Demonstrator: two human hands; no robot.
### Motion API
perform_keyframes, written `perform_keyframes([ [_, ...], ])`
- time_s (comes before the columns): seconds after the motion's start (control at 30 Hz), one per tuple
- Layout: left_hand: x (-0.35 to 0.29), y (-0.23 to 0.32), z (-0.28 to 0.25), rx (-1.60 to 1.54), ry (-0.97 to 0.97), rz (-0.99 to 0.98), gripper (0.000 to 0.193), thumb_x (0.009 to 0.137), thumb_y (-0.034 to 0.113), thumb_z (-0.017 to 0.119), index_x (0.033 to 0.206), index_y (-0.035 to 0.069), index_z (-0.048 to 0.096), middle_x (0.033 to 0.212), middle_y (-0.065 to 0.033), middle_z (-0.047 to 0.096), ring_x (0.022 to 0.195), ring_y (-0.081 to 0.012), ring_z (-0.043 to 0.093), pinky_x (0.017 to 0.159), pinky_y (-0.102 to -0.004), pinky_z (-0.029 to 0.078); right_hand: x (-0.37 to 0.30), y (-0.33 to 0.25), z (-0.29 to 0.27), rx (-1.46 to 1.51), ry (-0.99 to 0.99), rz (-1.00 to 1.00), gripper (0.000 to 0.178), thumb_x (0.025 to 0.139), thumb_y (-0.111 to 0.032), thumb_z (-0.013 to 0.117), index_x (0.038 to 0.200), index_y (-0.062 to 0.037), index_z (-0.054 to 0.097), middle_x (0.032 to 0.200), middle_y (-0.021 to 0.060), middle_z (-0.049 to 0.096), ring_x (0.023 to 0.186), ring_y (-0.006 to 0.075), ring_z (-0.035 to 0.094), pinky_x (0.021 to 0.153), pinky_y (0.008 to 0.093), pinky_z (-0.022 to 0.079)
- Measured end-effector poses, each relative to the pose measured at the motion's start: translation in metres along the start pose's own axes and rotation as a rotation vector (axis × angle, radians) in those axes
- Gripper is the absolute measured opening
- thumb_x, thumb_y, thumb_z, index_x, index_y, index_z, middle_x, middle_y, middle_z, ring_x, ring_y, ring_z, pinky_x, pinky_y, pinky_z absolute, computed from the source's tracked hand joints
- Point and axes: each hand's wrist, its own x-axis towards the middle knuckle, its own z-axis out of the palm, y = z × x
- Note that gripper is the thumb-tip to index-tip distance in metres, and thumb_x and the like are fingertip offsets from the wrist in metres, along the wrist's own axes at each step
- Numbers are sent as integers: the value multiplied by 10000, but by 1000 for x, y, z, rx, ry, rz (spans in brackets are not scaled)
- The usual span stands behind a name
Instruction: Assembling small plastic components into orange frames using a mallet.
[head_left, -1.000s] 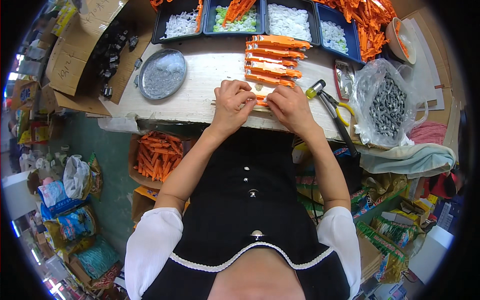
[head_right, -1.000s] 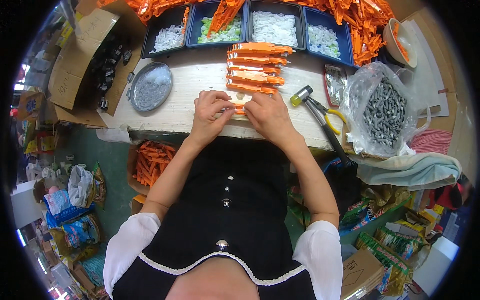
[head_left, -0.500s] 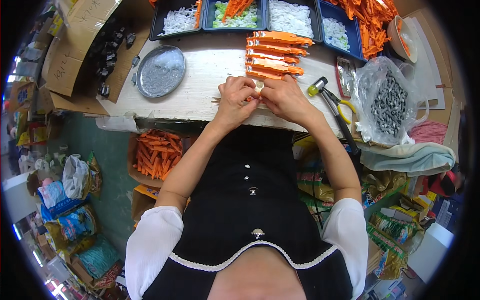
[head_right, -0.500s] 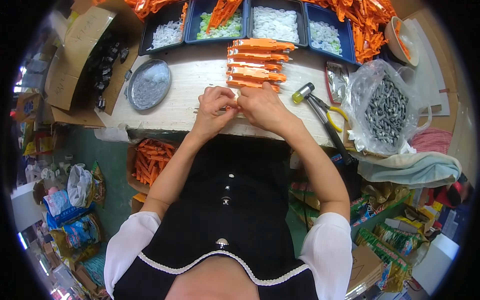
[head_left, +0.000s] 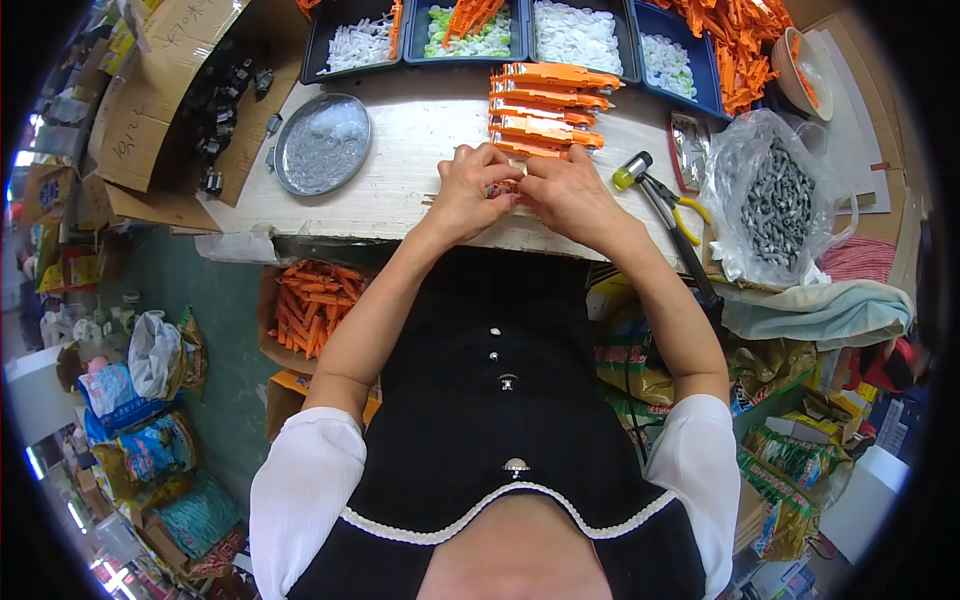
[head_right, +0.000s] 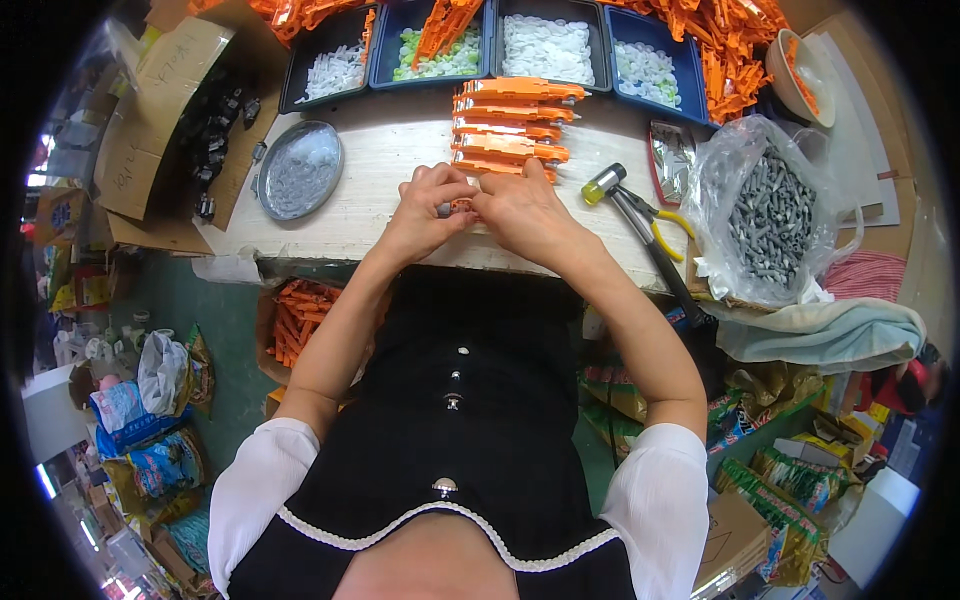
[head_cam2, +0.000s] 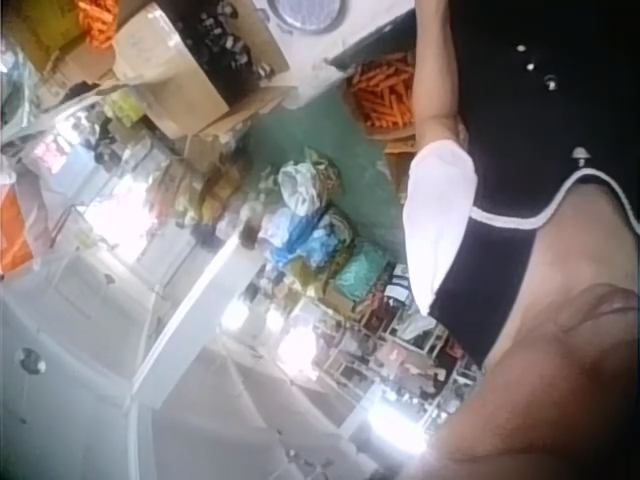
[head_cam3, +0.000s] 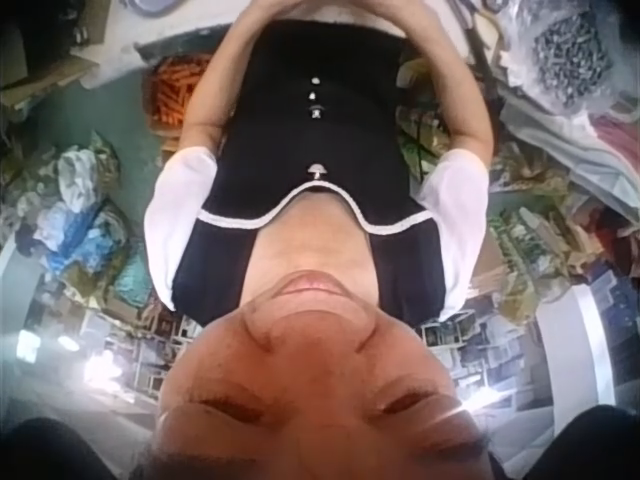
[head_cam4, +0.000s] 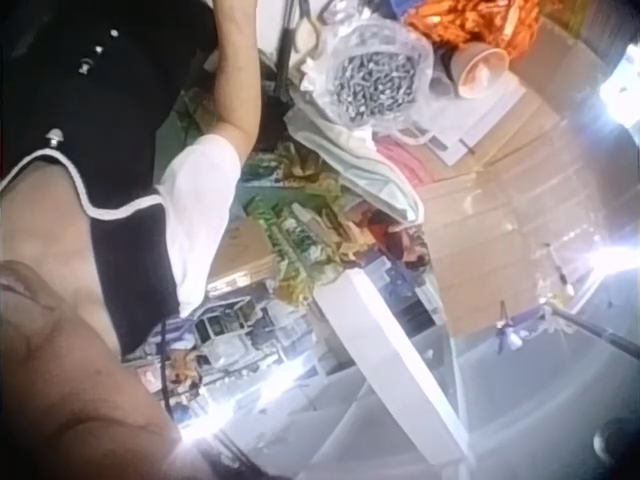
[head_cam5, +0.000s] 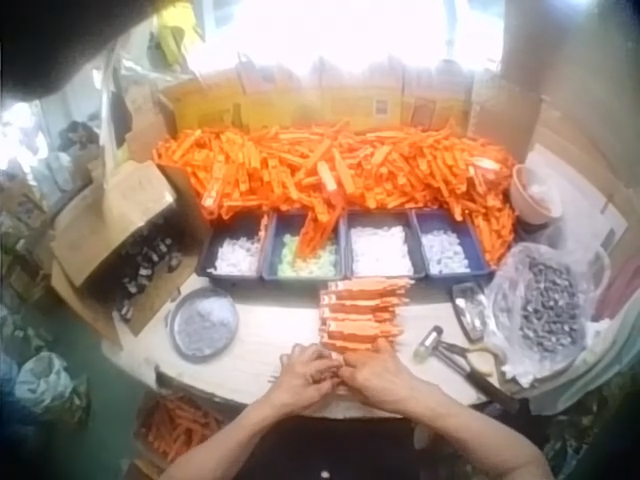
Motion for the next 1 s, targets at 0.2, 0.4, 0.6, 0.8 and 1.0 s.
perform_keyframes([
  [0.2,5,2,-7,59,-108,17,201,678,125,700,874,95,671,905,-14,522,905,-196,449,828,-340,286,-7,-4,7,-72,83,37,70,752,-156,609,754,-88,591,739,28,525,756,193,528,679,348,320],
  [0.4,8,2,-10,59,-151,18,200,668,134,708,862,100,672,901,-12,523,903,-190,460,832,-346,292,-6,-8,3,-92,37,32,70,738,-95,540,757,-74,604,774,40,537,798,185,551,696,367,322],
  [0.6,12,1,-12,41,-199,-11,201,664,159,720,849,100,672,909,-13,526,928,-186,475,879,-363,302,-5,-10,-1,-95,27,27,77,735,-88,537,762,-74,607,774,34,532,787,178,545,703,362,322],
  [0.8,15,-5,-12,-16,-234,-36,213,654,146,723,853,92,670,913,-23,529,950,-187,478,899,-364,305,-4,-8,2,-116,43,15,45,720,-86,571,755,-84,600,733,30,513,751,182,519,697,344,319],
  [1.0,15,-5,-12,-7,-248,-26,239,652,113,695,888,98,667,933,-20,532,952,-194,475,898,-391,305,2,-19,3,-177,34,-13,80,687,-76,569,758,-84,606,778,30,520,783,190,525,714,349,332],
])
